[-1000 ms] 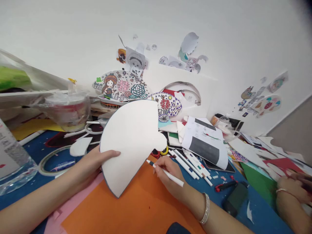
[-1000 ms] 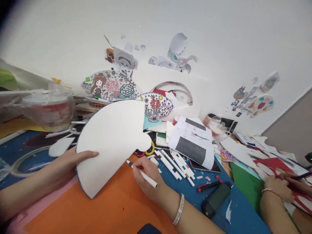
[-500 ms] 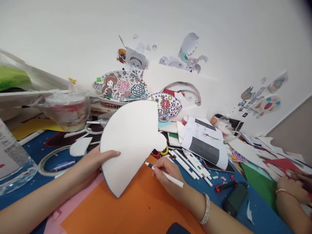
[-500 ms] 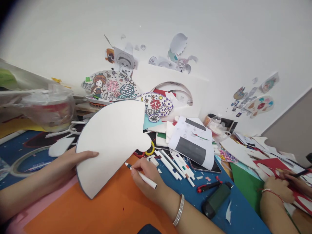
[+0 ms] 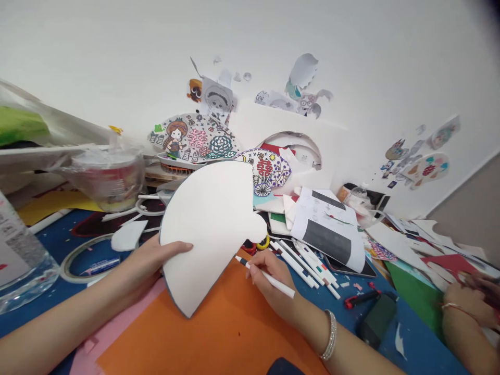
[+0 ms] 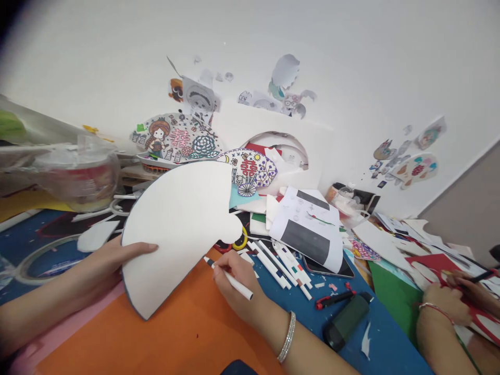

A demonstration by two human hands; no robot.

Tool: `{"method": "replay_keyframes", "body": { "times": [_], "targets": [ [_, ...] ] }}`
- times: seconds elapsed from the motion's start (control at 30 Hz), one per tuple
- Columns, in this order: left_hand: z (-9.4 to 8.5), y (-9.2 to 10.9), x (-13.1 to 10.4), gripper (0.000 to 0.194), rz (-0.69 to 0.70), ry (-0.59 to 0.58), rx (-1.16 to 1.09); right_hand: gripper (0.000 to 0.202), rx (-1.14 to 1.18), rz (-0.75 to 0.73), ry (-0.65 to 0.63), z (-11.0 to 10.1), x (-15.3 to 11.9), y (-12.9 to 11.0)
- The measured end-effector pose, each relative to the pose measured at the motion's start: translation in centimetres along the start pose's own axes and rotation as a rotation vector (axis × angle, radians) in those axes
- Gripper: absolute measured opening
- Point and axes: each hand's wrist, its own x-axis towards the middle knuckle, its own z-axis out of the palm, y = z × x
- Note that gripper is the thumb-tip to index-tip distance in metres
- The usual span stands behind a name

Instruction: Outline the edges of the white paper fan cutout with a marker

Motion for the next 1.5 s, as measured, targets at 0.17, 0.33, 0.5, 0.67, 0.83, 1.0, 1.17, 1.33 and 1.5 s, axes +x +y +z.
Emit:
{"method": "replay_keyframes", "body": {
  "times": [0.17,0.33,0.5,0.67,0.83,1.0,1.17,1.33,1.5],
  "targets": [
    [-0.1,-0.1,0.0,0.075,0.014,0.005,0.0,0.008,0.0,0.029,0.049,0.1,0.1,-0.1],
    [-0.3,-0.2,0.1,0.077,0.01,0.0,-0.009,0.008,0.022,0.05,0.042,0.0,0.1,-0.3],
    [0.0,-0.1,0.0,0.076,0.005,0.009,0.003,0.009,0.04,0.034,0.032,0.0,0.0,0.0],
    [0.1,0.3,-0.4,0.075,0.005,-0.005,0.032,0.009,0.079,0.038,0.05,0.2,0.0,0.3],
    [-0.1,0.2,-0.3,0.077,0.001,-0.035,0.022,0.011,0.104,0.041,0.144,0.0,0.0,0.4],
    [0.1,0.3,-0.2,0.079,0.003,-0.015,0.028,0.014,0.1,0.057,0.145,-0.1,0.0,0.5],
    [0.0,0.3,-0.5,0.075,0.001,-0.038,0.022,0.013,0.08,0.022,0.156,-0.1,0.0,0.6],
    [0.1,0.4,-0.7,0.077,-0.018,-0.022,-0.019,0.011,0.099,0.0,0.177,-0.1,0.0,0.1],
    [0.4,0.7,-1.0,0.083,-0.026,-0.015,-0.048,0.017,0.199,-0.087,0.207,0.0,-0.2,-0.2]
  ]
}}
